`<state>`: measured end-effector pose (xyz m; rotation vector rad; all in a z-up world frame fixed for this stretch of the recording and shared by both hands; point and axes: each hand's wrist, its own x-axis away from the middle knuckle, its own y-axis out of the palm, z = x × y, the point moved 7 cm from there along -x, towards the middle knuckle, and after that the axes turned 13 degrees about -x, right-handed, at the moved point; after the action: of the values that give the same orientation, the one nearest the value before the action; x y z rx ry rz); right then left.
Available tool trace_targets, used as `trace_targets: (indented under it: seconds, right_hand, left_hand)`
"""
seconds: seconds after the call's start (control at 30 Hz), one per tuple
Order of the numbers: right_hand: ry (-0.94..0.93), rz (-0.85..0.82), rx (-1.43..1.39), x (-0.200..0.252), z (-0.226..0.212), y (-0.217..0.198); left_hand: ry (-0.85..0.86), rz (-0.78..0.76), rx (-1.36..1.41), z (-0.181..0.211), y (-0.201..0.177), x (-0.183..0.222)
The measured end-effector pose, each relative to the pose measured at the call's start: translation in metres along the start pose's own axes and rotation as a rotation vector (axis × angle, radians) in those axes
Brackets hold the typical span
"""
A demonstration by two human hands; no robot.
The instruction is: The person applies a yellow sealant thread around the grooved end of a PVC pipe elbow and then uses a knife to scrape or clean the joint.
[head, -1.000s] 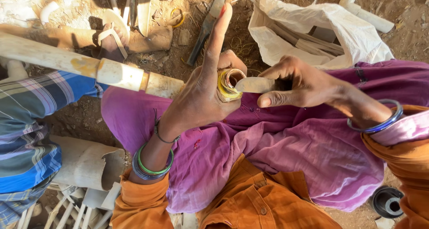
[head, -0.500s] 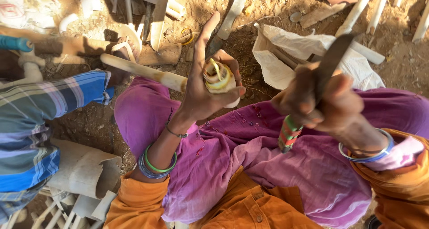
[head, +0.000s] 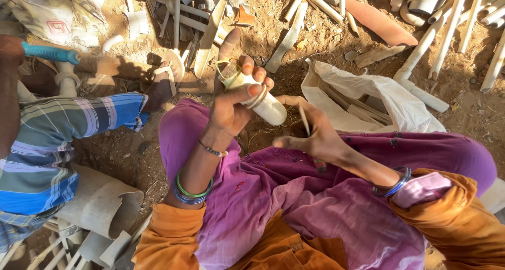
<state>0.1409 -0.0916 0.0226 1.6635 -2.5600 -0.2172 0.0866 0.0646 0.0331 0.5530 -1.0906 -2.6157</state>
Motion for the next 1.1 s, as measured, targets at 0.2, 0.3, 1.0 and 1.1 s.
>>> trace_targets:
  seconds: [0.2, 0.3, 1.0, 1.1]
  right_hand:
    - [-0.128, 0.185, 0.181, -0.009, -0.013, -0.025]
    - [-0.081, 0.234, -0.019, -0.009, -0.018, -0.060]
    - [-0.025, 0.217, -0.454, -0.022, 0.016, -0.066]
    - [0.304, 0.196, -0.860, -0.043, 0.059, -0.056]
  left_hand:
    - [-0.073, -0.113, 0.082, -0.006, 0.026, -0.008]
    - [0.212, -0.147, -0.739, 0.019, 0.047, -0.004]
    - [0.996, -0.030, -1.808, 0.033, 0.168, 0.077]
    - [1.042, 0.053, -1.818, 0.036, 0.161, 0.082]
